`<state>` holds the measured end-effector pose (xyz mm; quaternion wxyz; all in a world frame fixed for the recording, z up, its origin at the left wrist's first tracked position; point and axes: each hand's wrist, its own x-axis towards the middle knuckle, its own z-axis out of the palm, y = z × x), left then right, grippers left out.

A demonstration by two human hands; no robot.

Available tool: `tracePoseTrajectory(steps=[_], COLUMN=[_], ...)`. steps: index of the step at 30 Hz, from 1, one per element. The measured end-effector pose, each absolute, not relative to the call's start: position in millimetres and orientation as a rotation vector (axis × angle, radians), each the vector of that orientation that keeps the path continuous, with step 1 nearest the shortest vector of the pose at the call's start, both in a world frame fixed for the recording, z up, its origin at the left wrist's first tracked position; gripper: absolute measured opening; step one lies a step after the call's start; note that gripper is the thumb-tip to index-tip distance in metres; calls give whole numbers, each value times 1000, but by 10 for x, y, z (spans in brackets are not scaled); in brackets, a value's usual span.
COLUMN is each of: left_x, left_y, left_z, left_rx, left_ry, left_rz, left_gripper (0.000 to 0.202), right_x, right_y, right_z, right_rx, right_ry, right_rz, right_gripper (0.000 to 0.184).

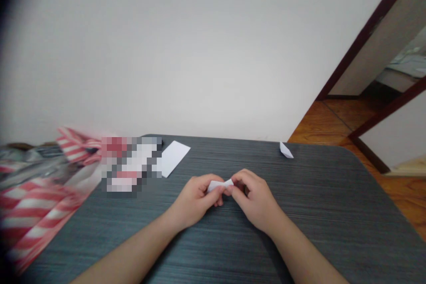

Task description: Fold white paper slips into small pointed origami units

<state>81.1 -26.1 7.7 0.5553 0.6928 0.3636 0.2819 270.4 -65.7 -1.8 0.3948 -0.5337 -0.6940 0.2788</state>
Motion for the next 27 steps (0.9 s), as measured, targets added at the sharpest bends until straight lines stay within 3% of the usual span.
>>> tracePoseTrajectory(steps=[7,19,27], left_x=[831,835,839], left_y=[-264,-267,-250], left_z=[71,88,9], left_rx=[1523,1472,1375], left_ry=[837,819,786], left_rz=[667,650,624], left_gripper=[16,23,20], right_x=[2689,2696,2743], right_y=[-660,-687,-665], right_z=[80,24,-12], right_rx=[-1337,-1246,-1095], right_ry=[-1804,-1743,-1823], right_rz=[736,778,700], right_gripper=[21,9,15])
